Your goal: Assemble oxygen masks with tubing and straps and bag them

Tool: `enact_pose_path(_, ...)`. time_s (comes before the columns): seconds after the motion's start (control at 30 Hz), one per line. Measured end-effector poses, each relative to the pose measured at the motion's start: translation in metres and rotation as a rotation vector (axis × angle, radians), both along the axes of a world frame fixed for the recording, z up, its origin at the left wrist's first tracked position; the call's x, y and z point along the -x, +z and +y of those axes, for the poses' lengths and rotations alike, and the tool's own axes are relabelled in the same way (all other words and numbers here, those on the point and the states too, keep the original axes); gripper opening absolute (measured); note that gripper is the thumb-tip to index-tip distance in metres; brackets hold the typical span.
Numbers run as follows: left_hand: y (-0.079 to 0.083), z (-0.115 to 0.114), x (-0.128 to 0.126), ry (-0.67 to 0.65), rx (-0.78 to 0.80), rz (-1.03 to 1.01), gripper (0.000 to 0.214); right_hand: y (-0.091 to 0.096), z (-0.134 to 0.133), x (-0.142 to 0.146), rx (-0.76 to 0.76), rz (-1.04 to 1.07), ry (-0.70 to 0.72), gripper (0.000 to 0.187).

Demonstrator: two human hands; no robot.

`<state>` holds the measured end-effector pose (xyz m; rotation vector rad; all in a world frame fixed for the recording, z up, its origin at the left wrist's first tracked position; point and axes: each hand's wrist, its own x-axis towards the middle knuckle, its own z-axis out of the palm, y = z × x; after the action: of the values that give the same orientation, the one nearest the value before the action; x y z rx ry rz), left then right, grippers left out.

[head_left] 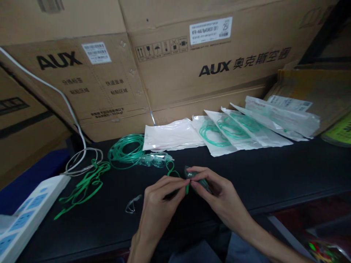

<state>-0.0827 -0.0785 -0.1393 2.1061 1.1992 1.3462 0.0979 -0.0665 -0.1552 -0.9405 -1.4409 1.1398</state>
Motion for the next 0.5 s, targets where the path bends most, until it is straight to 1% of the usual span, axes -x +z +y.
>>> enact_pose_path(0.1,0.003,-0.002,0.000,0.027,0.107,-0.012,0.019,0.001,-0.001,-0.001,0.012,0.018,0.009,0.012)
enact_pose_path(0.23,0.007,-0.007,-0.003,0.019,0.239,-0.017,0.030,-0.001,-0.004,0.002,-0.023,0.011,-0.011,0.013)
enact_pose_path(0.33,0.007,-0.008,-0.006,-0.011,0.231,0.026,0.034,-0.002,-0.006,0.006,-0.039,0.043,-0.027,0.016)
enact_pose_path(0.5,0.004,-0.007,-0.008,-0.009,0.214,0.020,0.023,-0.001,-0.007,0.011,-0.022,0.109,-0.011,0.019)
